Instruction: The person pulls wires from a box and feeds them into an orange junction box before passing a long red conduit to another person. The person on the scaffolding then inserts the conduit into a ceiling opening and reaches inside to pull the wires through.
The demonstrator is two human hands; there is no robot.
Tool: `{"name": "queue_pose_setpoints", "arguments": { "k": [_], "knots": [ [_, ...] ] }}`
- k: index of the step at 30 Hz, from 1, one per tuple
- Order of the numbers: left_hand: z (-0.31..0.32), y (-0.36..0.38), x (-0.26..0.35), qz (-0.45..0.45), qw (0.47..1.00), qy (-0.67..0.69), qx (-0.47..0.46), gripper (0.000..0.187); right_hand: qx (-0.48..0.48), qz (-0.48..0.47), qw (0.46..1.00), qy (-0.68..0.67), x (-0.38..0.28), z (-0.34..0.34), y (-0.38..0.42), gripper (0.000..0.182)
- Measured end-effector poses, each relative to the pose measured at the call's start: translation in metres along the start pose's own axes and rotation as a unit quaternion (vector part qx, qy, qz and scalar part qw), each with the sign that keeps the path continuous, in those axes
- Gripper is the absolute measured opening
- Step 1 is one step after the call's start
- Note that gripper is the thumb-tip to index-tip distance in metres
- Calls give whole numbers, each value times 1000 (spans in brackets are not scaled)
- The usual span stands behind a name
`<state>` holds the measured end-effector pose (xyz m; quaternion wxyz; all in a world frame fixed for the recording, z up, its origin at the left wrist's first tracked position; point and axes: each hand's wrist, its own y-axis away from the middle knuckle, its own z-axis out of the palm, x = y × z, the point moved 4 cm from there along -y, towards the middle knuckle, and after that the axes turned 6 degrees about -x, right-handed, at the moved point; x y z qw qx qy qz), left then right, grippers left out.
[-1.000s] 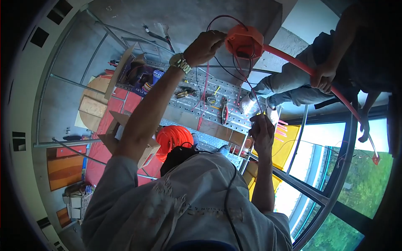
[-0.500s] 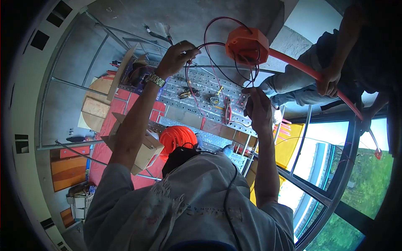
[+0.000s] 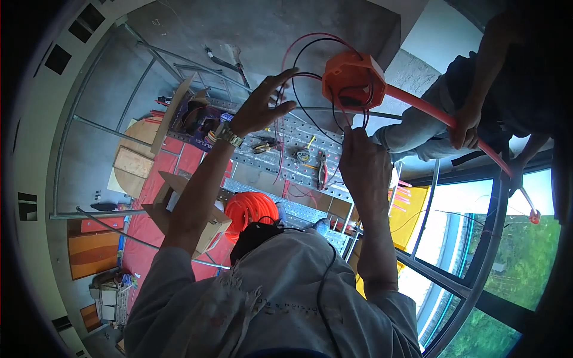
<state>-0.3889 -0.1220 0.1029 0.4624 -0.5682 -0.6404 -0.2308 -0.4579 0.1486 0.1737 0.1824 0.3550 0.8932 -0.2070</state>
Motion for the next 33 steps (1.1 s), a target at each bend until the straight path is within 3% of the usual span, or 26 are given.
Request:
{"name": "queue_pose_setpoints", "arguments": {
  "k": [2,3,6,7,12,13,15,16,19,20,22,24,26,28,30,31,32,33],
  "knots": [
    [2,-15,29,183,967,-175,19,63,-33,6,999,10,-4,0,-7,25],
    [3,-24,39,234,952,-194,43,50,-30,7,999,11,-5,0,-11,25],
    [10,-36,62,279,918,-272,74,37,-17,-7,1000,-4,-2,3,-29,25],
    [13,-34,66,243,916,-310,70,30,-12,-19,999,-25,0,5,-34,21],
    [11,-21,49,258,907,-326,66,34,-13,-89,988,-123,24,6,-38,26],
    [6,-18,41,256,905,-332,79,37,-109,-56,973,-197,31,3,-36,27],
    [-14,-6,27,204,907,-355,100,31,-236,-37,915,-326,51,6,-23,27],
    [-25,-1,26,188,899,-383,103,28,-236,-31,914,-327,63,5,-18,27],
    [-56,23,-13,163,901,-379,134,16,-354,-40,859,-368,84,2,-4,19],
    [-70,34,-31,171,889,-396,155,13,-354,-34,859,-368,94,6,4,19],
    [-111,61,-75,54,893,-427,131,20,-338,20,829,-445,120,24,18,17],
    [-153,104,-126,57,840,-522,138,16,-358,17,831,-426,145,33,31,16],
    [-187,147,-139,34,848,-511,138,20,-364,33,817,-446,168,42,44,16],
    [-222,198,-160,-78,866,-456,188,20,-374,58,813,-442,184,37,55,14],
    [-289,280,-228,-68,819,-533,202,21,-356,31,872,-334,211,38,68,14],
    [-336,343,-288,-53,668,-734,114,43,-376,78,839,-386,232,41,73,17],
    [-358,387,-309,-338,631,-695,68,64,-364,90,815,-443,239,33,79,19],
    [-385,430,-332,-333,702,-614,138,68,-335,71,826,-447,247,28,83,21]
  ]
}}
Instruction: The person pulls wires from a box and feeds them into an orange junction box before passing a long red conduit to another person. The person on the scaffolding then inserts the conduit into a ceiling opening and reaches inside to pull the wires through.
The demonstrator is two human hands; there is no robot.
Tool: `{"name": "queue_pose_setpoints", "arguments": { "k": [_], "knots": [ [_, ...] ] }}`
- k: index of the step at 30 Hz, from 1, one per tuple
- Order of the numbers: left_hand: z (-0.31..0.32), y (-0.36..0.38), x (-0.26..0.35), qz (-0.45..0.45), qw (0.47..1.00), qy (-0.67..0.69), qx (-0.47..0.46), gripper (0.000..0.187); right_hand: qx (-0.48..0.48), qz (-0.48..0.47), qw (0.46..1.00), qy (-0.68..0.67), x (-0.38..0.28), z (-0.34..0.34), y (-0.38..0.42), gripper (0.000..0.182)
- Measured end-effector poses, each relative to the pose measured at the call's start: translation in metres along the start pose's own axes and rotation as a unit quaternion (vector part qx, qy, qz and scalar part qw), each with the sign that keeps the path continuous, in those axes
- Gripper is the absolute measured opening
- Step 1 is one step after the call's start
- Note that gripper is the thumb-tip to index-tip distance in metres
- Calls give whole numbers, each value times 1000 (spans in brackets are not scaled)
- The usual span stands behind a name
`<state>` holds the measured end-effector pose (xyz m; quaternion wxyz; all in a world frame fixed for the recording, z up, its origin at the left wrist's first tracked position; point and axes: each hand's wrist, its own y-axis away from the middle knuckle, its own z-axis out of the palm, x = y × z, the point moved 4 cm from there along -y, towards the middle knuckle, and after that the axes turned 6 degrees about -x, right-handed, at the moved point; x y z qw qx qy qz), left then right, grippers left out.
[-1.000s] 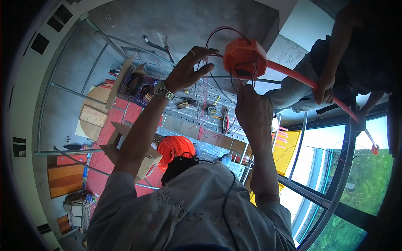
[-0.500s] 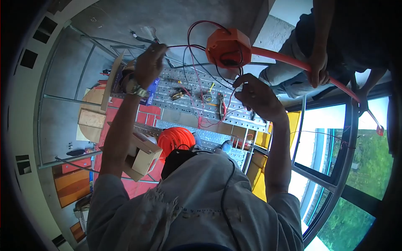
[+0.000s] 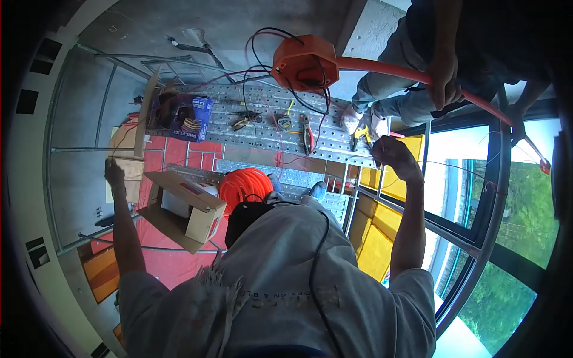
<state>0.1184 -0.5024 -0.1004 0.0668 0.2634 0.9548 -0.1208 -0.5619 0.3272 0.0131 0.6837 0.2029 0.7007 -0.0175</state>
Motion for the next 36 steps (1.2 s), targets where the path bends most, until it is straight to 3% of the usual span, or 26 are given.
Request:
{"name": "queue_pose_setpoints", "arguments": {
  "k": [1,2,4,5,7,8,10,12,14,16,18,20,24,26,29,33,35,36],
  "knots": [
    [-25,32,12,89,979,-170,67,59,17,-31,999,5,4,-3,5,23],
    [-19,48,-1,218,936,-226,160,40,25,-77,995,-57,1,-2,8,26],
    [5,75,2,114,992,-47,-27,23,33,-150,974,-167,-3,-3,12,35],
    [26,88,2,35,939,336,-61,18,33,-151,974,-167,-8,1,11,35],
    [38,110,56,59,885,411,-209,15,88,-103,981,-139,-29,15,7,36],
    [21,128,103,-24,822,488,-291,16,87,-83,991,-66,-47,26,2,32],
    [10,126,180,51,733,527,-427,17,69,-100,993,13,-74,47,-15,26],
    [-26,120,268,72,695,588,-407,24,58,-71,995,40,-88,65,-32,23],
    [-82,104,350,148,691,554,-440,42,60,-72,994,56,-93,75,-48,22],
    [-101,84,403,143,594,663,-432,53,80,-66,993,48,-105,87,-58,22],
    [-145,63,447,222,451,770,-394,65,89,-75,992,49,-105,88,-65,24],
    [-189,38,473,210,413,798,-384,67,121,-85,988,53,-107,83,-69,27],
    [-248,-3,515,208,422,773,-426,61,93,-112,988,56,-121,82,-69,26],
    [-282,-1,559,368,642,606,-293,52,89,-126,985,71,-126,85,-77,26],
    [-298,30,610,409,654,589,-240,37,105,-131,982,89,-139,92,-80,26],
    [-314,40,632,389,691,584,-176,31,126,-123,978,112,-149,92,-80,28],
    [-314,37,629,413,744,523,-42,35,153,-132,975,98,-143,87,-83,25],
    [-303,35,627,369,698,598,-136,35,138,-125,978,91,-135,82,-84,21]
  ]
}}
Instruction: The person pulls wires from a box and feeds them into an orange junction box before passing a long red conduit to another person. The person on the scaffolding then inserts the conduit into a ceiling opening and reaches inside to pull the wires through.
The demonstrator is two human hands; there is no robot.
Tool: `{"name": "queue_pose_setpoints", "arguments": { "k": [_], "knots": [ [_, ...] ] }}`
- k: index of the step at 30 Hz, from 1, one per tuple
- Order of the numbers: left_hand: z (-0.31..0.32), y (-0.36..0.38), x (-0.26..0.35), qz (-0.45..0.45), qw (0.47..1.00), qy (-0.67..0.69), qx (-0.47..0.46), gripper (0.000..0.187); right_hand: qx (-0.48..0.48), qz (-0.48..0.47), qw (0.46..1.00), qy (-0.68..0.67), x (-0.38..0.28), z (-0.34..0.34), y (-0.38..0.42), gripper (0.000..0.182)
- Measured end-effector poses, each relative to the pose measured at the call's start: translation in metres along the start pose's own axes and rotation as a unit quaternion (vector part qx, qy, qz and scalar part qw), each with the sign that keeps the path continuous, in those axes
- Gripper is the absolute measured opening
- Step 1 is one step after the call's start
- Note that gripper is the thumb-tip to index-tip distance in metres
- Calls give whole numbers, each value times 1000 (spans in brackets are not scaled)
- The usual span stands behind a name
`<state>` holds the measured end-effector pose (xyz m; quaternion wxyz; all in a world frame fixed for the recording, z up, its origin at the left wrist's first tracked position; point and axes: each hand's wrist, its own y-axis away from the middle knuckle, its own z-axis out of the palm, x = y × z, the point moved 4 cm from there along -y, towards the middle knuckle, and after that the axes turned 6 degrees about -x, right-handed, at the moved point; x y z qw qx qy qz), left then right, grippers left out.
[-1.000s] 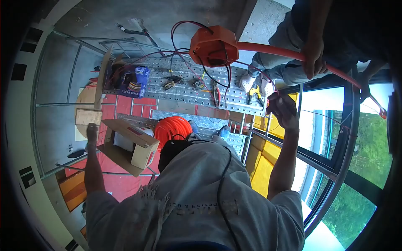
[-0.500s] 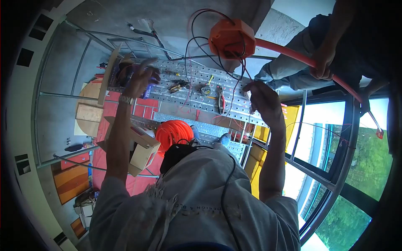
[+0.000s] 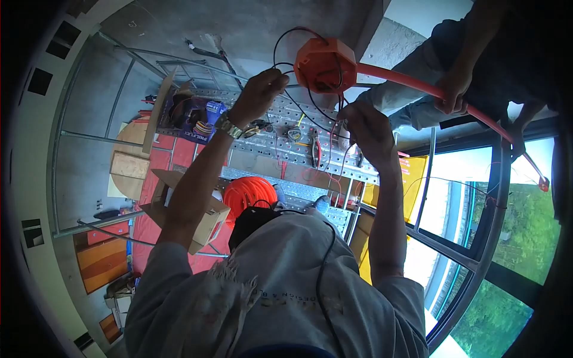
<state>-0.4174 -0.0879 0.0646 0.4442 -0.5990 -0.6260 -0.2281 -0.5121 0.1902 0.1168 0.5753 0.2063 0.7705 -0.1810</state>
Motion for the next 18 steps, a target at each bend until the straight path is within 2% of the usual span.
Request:
{"name": "queue_pose_setpoints", "arguments": {
  "k": [1,3,4,5,6,7,8,9,10,11,12,13,14,15,16,17,18],
  "knots": [
    [-10,6,-5,-1,1000,0,-1,35,0,0,1000,-1,4,-2,2,21],
    [-35,25,-4,-126,990,0,-56,31,-63,17,997,-34,14,-1,13,23],
    [-53,34,1,-89,992,-88,-29,26,-106,68,987,-101,28,-6,23,21],
    [-76,45,-1,-49,983,-175,-1,22,-102,73,987,-102,37,-14,34,21],
    [-104,67,-31,204,917,-340,44,19,-128,116,984,-42,50,-18,47,19],
    [-148,89,-70,16,950,-312,15,18,-155,158,975,17,69,-25,61,18],
    [-176,102,-81,-2,968,-239,74,17,-188,54,974,113,116,-37,73,16],
    [-204,115,-90,-20,977,-164,132,18,-168,164,969,74,100,-46,86,17],
    [-240,139,-103,-100,967,-194,131,19,-155,174,969,85,115,-55,101,17],
    [-283,176,-139,-213,957,-140,141,16,-142,183,968,96,138,-69,116,17],
    [-323,211,-174,-151,952,-174,204,21,-126,184,972,69,153,-79,129,16],
    [-391,261,-236,-3,858,-490,152,30,-108,185,976,41,162,-90,141,15],
    [-398,297,-220,-309,892,-148,295,36,-113,227,965,72,170,-104,152,13],
    [-414,340,-229,-289,908,-141,270,39,-96,189,977,-21,175,-111,161,13],
    [-427,386,-243,-357,887,-118,269,43,-88,138,984,-64,174,-122,169,14],
    [-415,418,-244,-423,858,-48,289,36,-80,86,987,-107,172,-128,175,16],
    [-405,442,-242,-486,819,23,305,30,14,67,971,-229,179,-126,183,19]
  ]
}}
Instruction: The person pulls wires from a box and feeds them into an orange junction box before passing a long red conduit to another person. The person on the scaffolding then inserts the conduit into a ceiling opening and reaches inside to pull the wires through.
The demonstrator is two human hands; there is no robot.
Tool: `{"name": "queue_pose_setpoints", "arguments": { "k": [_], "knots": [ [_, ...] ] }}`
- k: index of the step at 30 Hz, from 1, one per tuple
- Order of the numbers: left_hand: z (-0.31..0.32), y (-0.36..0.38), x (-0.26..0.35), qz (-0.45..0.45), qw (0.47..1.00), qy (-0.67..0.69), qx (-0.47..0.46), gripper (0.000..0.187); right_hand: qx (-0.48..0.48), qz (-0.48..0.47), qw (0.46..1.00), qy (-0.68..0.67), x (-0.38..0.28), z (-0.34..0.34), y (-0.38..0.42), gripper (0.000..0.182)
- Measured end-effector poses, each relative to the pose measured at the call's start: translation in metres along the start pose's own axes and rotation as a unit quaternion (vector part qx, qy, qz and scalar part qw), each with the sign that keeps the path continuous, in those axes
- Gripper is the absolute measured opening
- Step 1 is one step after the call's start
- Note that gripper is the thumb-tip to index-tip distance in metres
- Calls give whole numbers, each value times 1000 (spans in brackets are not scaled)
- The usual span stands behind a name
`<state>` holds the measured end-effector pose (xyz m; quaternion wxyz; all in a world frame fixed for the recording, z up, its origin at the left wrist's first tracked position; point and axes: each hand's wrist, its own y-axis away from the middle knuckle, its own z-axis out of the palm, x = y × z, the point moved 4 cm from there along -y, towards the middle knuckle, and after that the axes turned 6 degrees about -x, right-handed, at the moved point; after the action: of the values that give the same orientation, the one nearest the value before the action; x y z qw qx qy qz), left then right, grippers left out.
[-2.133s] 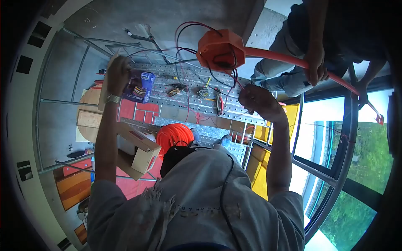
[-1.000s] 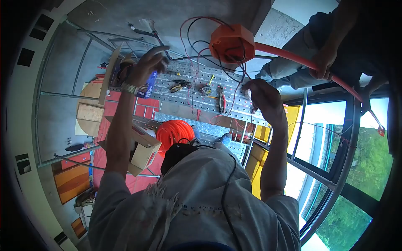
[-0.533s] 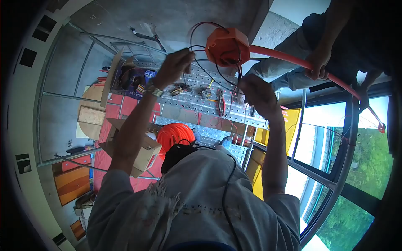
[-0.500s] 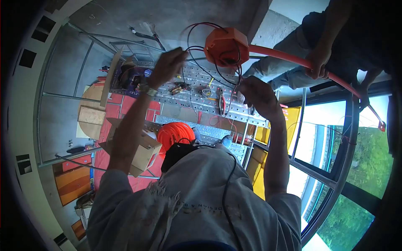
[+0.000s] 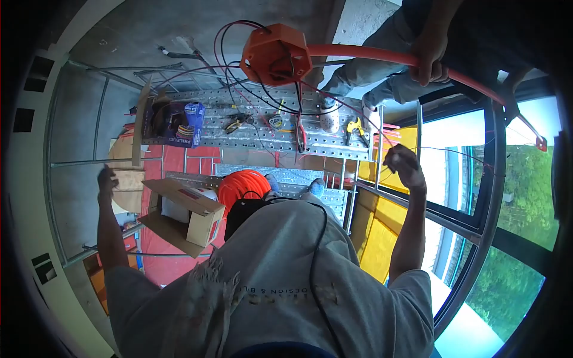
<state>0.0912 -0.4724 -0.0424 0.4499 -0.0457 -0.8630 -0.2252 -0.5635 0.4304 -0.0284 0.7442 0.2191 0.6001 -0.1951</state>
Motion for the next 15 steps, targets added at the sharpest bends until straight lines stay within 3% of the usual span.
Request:
{"name": "queue_pose_setpoints", "arguments": {
  "k": [1,2,3,4,5,6,7,8,10,12,14,15],
  "knots": [
    [6,15,-13,-96,994,-57,-3,23,16,-12,999,-42,-2,-2,4,20],
    [17,25,-27,-76,994,-66,-33,25,16,-30,998,-53,-11,8,6,21],
    [30,36,-42,-25,991,-18,-129,33,11,-51,997,-65,-23,20,3,23],
    [46,32,-63,18,977,-73,-202,39,-13,-39,999,-15,-30,28,-2,24],
    [81,43,-55,54,965,-23,-255,39,-37,-27,998,36,-35,36,-6,25],
    [125,72,-23,87,960,10,-267,36,-15,-8,997,73,-37,48,-13,28],
    [159,76,-8,92,924,61,-367,35,-37,33,996,78,-42,58,-20,28],
    [202,104,30,76,950,5,-303,38,-47,40,994,93,-50,67,-27,28],
    [258,103,52,160,907,-41,-387,44,-46,50,991,115,-60,86,-38,27],
    [315,133,98,106,892,-12,-439,48,-51,39,988,140,-70,104,-50,26],
    [359,164,160,248,849,-95,-457,49,-44,54,982,177,-83,126,-63,24],
    [373,184,193,231,833,26,-503,47,-37,57,983,170,-89,140,-71,21]
  ]
}}
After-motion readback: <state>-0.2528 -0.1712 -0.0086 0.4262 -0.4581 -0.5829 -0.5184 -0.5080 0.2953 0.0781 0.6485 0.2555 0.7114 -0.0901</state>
